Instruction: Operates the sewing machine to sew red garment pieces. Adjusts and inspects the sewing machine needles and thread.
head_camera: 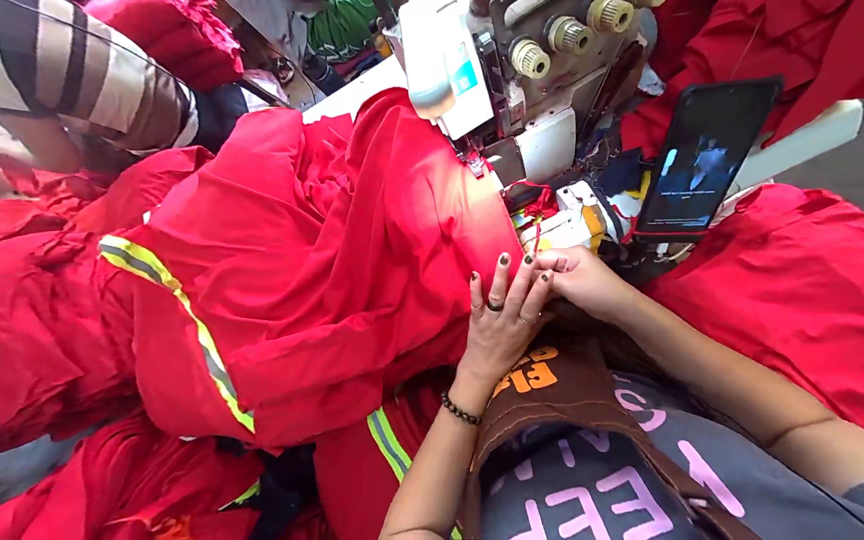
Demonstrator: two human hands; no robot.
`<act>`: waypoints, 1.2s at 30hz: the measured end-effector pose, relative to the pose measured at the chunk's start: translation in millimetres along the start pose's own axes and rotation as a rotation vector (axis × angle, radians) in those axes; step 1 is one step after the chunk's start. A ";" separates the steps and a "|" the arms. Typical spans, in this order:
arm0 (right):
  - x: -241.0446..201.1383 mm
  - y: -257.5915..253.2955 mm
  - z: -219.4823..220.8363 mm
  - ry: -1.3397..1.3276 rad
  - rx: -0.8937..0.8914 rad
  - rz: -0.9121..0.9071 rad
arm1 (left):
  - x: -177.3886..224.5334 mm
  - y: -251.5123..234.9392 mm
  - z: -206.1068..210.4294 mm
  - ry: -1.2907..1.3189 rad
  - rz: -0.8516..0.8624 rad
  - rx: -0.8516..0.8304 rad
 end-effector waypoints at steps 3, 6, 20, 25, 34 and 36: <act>-3.5 9.7 9.7 -0.021 -0.050 -0.051 | -5.4 3.2 -6.8 -0.096 -0.066 0.110; -7.1 11.9 11.5 -0.062 -0.024 -0.041 | -11.4 -4.0 -22.5 -0.091 -0.094 0.184; -58.3 -70.6 -12.2 0.072 0.259 -0.156 | -74.9 -65.0 -20.6 -0.077 -0.170 0.130; -53.5 -72.7 -11.6 0.075 0.315 -0.154 | -97.3 -72.6 -27.3 0.018 -0.150 0.023; -52.5 -76.1 -10.2 0.078 0.324 -0.141 | -134.7 -100.5 -26.7 0.048 -0.166 -0.074; -52.1 -75.8 -10.2 0.096 0.324 -0.100 | -153.3 -110.3 -21.2 0.061 -0.248 -0.097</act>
Point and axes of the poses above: each hand's wrist, its own y-axis away from the middle knuckle, its own z-axis out of the palm, x = y × z, the point moved 6 cm from there along -y, towards the middle knuckle, and after that the axes turned 10 degrees about z, right-handed, at the moved point
